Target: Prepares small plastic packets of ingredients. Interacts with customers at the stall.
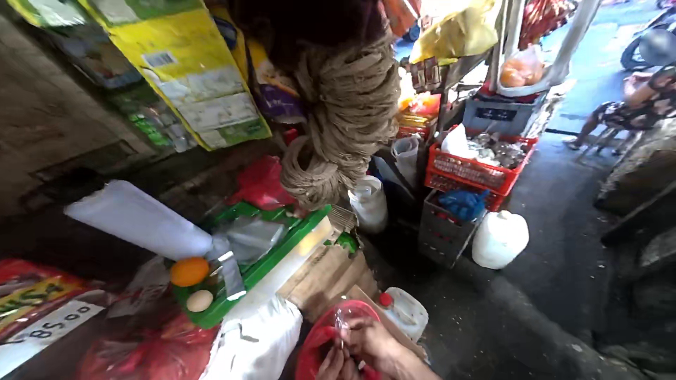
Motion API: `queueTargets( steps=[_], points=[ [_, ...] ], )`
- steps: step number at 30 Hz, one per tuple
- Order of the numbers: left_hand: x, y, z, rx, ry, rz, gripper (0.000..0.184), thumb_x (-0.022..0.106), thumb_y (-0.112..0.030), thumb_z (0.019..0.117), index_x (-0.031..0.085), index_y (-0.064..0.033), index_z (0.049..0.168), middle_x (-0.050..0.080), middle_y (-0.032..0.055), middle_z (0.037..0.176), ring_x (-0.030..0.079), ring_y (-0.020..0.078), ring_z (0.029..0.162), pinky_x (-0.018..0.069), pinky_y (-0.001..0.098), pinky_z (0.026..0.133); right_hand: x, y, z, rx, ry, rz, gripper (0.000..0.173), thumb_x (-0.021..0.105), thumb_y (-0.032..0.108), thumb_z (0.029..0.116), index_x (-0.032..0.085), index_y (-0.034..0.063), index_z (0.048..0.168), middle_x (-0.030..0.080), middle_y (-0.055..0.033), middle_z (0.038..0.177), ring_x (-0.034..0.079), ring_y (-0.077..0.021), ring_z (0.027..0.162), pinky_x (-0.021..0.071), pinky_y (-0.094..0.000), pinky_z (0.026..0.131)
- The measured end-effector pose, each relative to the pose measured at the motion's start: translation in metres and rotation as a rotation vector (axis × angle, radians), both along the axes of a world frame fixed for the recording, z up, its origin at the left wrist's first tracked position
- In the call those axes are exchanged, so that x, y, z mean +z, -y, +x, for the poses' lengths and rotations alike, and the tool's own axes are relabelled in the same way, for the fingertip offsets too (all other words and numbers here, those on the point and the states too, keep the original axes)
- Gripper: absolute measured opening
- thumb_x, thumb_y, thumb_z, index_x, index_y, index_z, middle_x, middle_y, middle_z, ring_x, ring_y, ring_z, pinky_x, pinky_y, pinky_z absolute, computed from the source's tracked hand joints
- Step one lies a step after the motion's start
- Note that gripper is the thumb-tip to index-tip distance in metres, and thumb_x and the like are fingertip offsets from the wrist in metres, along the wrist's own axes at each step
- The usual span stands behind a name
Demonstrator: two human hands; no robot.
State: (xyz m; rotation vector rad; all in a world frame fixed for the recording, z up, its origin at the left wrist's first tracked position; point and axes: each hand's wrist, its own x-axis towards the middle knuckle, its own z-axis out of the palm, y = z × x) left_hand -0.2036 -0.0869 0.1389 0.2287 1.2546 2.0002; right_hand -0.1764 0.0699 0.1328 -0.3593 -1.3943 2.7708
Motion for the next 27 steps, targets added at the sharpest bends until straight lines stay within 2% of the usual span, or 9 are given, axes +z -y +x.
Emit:
queueTargets(
  steps=[4,7,10,13,17,20,23,25,27],
  points=[
    [-0.004,-0.017,0.004,-0.022,-0.037,0.039,0.035,0.031,-0.022,0.1090,0.064,-0.0086,0.113,0.043,-0.0065,0.058,0.043,0.0063,0.047,0.0455,0.0252,0.050,0.017,-0.018,0.001,-0.088,0.124,-0.125,0.011,0.064,0.010,0.0971,0.067,0.0015,0.104,0.070,-0.0074,0.088,0.058,-0.0105,0.061,0.0517,-0.0274,0.058],
    [-0.002,-0.025,0.005,-0.054,-0.141,0.059,0.029,0.033,-0.020,0.1083,0.061,-0.0115,0.107,0.042,-0.0069,0.059,0.042,0.0056,0.049,0.0430,0.0240,0.051,0.024,-0.029,0.004,-0.164,0.089,-0.119,0.010,0.063,0.009,0.0982,0.068,0.0011,0.101,0.069,-0.0069,0.088,0.055,-0.0084,0.061,0.0483,-0.0247,0.056],
    [-0.002,-0.033,-0.001,-0.079,-0.524,-0.053,0.022,0.038,-0.023,0.1090,0.055,-0.0098,0.108,0.045,-0.0041,0.066,0.045,0.0088,0.053,0.0451,0.0267,0.053,0.034,-0.044,0.014,-0.222,0.005,0.084,0.013,0.062,0.011,0.0995,0.071,0.0019,0.097,0.067,-0.0039,0.085,0.054,-0.0073,0.066,0.0475,-0.0250,0.060],
    [0.007,-0.034,-0.008,-0.156,-0.889,-0.159,0.028,0.039,-0.027,0.1103,0.058,-0.0068,0.108,0.053,-0.0006,0.072,0.051,0.0113,0.058,0.0485,0.0279,0.052,0.037,-0.070,0.039,-0.194,-0.234,0.402,0.014,0.060,0.009,0.1002,0.071,0.0013,0.097,0.069,-0.0039,0.097,0.062,-0.0095,0.085,0.0534,-0.0294,0.076],
    [0.039,-0.038,-0.001,-0.263,-1.056,0.014,0.023,0.054,-0.028,0.1063,0.068,-0.0102,0.100,0.069,0.0045,0.104,0.068,0.0164,0.098,0.0598,0.0350,0.088,0.035,-0.101,0.063,-0.053,-0.487,0.412,0.015,0.068,0.018,0.0958,0.075,0.0042,0.093,0.068,-0.0083,0.113,0.062,-0.0174,0.107,0.0534,-0.0368,0.092],
    [0.061,-0.061,0.020,-0.016,-0.936,0.100,0.015,0.062,-0.017,0.0991,0.071,-0.0067,0.094,0.072,0.0076,0.106,0.070,0.0204,0.098,0.0609,0.0378,0.087,0.027,-0.071,0.045,-0.121,-0.458,0.067,0.011,0.065,0.022,0.0895,0.073,0.0158,0.086,0.071,-0.0008,0.101,0.065,-0.0109,0.090,0.0545,-0.0301,0.077],
    [0.063,-0.075,0.013,0.346,-0.979,0.023,0.010,0.065,-0.010,0.0969,0.072,-0.0022,0.097,0.071,0.0082,0.105,0.069,0.0184,0.095,0.0609,0.0337,0.082,0.026,-0.005,0.020,-0.369,-0.278,-0.212,0.020,0.050,0.013,0.1028,0.070,0.0097,0.104,0.071,-0.0022,0.091,0.066,-0.0105,0.079,0.0561,-0.0292,0.070],
    [0.057,-0.063,-0.003,0.522,-1.098,-0.115,0.012,0.069,-0.013,0.0938,0.074,-0.0028,0.097,0.072,0.0066,0.104,0.069,0.0151,0.096,0.0597,0.0304,0.083,0.029,0.035,0.009,-0.502,-0.094,-0.091,0.020,0.054,0.013,0.1015,0.071,0.0040,0.096,0.068,-0.0030,0.079,0.061,-0.0098,0.067,0.0521,-0.0294,0.062],
    [0.048,-0.036,-0.013,0.578,-1.174,-0.269,0.013,0.071,-0.016,0.0925,0.076,-0.0050,0.095,0.073,0.0041,0.100,0.068,0.0117,0.097,0.0578,0.0292,0.087,0.018,0.059,0.015,-0.472,-0.165,0.269,0.023,0.055,0.015,0.1026,0.074,0.0019,0.100,0.070,-0.0044,0.090,0.064,-0.0100,0.081,0.0551,-0.0304,0.077]
  ],
)
